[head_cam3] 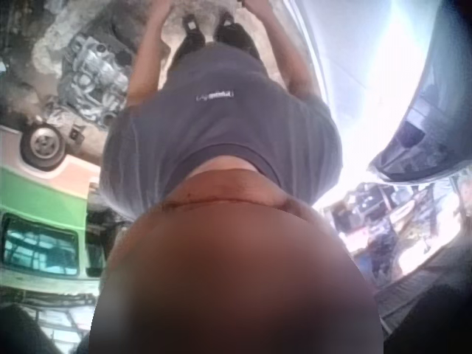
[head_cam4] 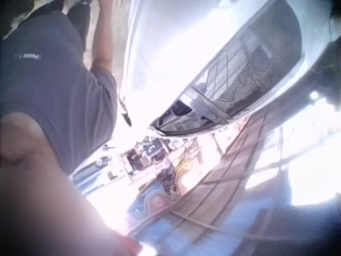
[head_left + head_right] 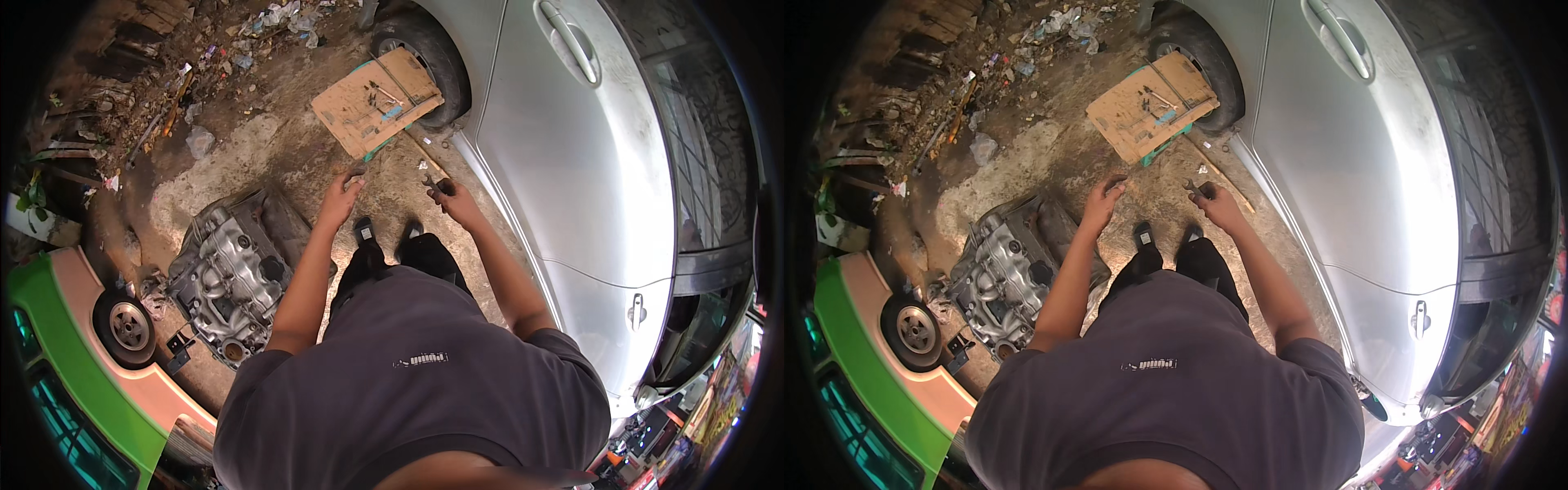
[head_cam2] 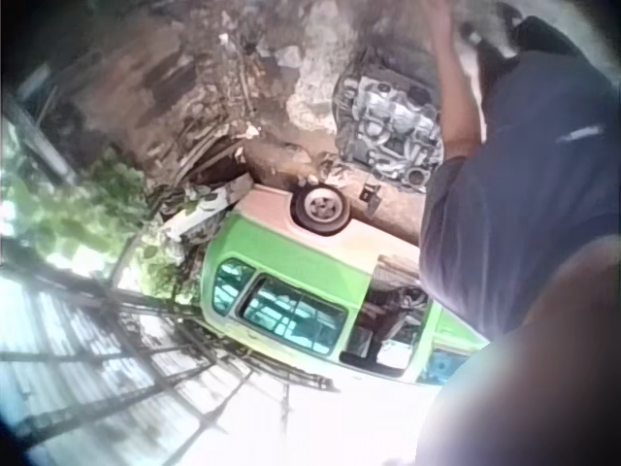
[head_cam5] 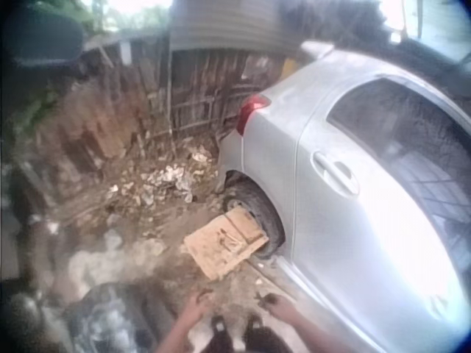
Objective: The person uses a wrench to loosen and remove bolts from a car engine block resting on the ground. They repeatedly reach for bolts, turn them, and place them on a nearby cardboard sheet, then continue working on different sections of the engine.
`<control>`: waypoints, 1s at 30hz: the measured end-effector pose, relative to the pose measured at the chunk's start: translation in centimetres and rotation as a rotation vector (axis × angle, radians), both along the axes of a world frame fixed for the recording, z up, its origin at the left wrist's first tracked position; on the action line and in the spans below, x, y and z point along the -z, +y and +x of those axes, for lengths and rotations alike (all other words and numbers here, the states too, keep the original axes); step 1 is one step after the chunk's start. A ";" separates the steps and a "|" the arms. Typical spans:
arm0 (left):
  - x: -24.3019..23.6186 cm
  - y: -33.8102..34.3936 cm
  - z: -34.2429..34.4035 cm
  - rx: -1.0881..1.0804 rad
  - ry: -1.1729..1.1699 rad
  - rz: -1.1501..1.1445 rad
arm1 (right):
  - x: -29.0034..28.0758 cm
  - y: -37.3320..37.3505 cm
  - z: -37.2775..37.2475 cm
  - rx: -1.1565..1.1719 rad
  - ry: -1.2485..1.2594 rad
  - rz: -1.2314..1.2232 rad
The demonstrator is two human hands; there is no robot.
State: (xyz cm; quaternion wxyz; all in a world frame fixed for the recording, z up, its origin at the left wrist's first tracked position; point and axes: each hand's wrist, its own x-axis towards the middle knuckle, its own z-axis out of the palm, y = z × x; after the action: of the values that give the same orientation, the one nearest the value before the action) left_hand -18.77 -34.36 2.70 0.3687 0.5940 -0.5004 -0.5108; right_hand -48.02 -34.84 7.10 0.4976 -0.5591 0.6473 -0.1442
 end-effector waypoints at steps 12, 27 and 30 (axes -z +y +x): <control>12.5 -4.2 -1.0 -0.518 0.036 0.259 | 20.1 -18.9 4.5 -0.291 0.248 0.003; 16.3 -3.4 -2.6 -0.722 0.035 0.386 | 30.4 -27.3 10.3 -0.540 0.580 0.064; 16.5 -3.2 -2.7 -0.737 0.028 0.414 | 30.2 -27.5 10.5 -0.571 0.583 0.077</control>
State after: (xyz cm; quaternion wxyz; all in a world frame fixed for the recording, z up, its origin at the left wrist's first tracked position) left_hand -21.51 -37.61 -13.85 0.4064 0.7877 -0.1365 -0.4424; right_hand -37.50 -62.34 -23.10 0.3341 -0.7147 0.5847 0.1887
